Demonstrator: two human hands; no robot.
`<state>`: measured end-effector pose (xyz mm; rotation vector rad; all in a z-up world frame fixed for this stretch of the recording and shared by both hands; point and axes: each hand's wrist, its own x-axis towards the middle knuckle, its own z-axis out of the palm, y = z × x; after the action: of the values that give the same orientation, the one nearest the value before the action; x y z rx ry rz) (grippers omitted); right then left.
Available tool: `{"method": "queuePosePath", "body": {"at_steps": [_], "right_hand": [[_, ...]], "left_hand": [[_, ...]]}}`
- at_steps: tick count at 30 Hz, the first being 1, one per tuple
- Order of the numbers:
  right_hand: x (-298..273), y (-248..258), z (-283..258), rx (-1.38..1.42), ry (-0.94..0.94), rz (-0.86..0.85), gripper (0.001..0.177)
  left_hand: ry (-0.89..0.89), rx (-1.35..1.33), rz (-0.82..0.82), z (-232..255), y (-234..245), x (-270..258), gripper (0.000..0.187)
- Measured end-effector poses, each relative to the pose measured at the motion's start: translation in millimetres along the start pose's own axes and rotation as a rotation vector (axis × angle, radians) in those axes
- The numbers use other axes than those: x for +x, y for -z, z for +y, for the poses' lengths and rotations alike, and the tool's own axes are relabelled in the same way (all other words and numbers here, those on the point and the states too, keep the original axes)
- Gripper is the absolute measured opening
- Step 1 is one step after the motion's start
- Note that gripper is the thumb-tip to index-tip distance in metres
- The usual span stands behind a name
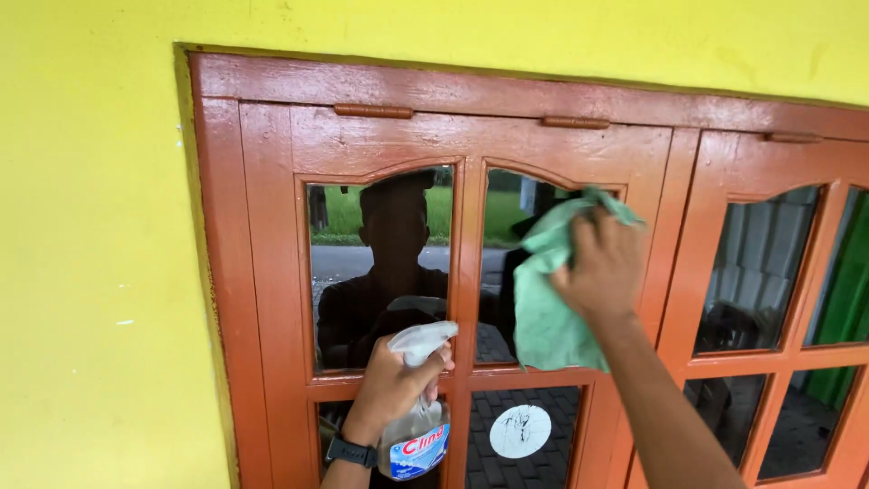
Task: Cleaning a glass window pane on a door using a spray cleaner and a cloth.
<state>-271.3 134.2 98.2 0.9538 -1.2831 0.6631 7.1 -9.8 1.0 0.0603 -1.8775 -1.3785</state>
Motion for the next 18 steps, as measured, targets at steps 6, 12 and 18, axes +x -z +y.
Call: {"method": "queuePosePath", "body": {"at_steps": [6, 12, 18], "right_hand": [[21, 31, -16, 0.135, -0.114, 0.036, 0.062], [77, 11, -53, 0.261, -0.023, 0.022, 0.074], [79, -28, -97, 0.209, -0.004, -0.078, 0.080]], "left_hand": [[-0.045, -0.004, -0.030, 1, 2, 2, 0.038], [-0.071, -0.070, -0.045, -2, 4, 1, 0.038], [-0.017, -0.117, -0.044, -4, 6, 2, 0.037]]}}
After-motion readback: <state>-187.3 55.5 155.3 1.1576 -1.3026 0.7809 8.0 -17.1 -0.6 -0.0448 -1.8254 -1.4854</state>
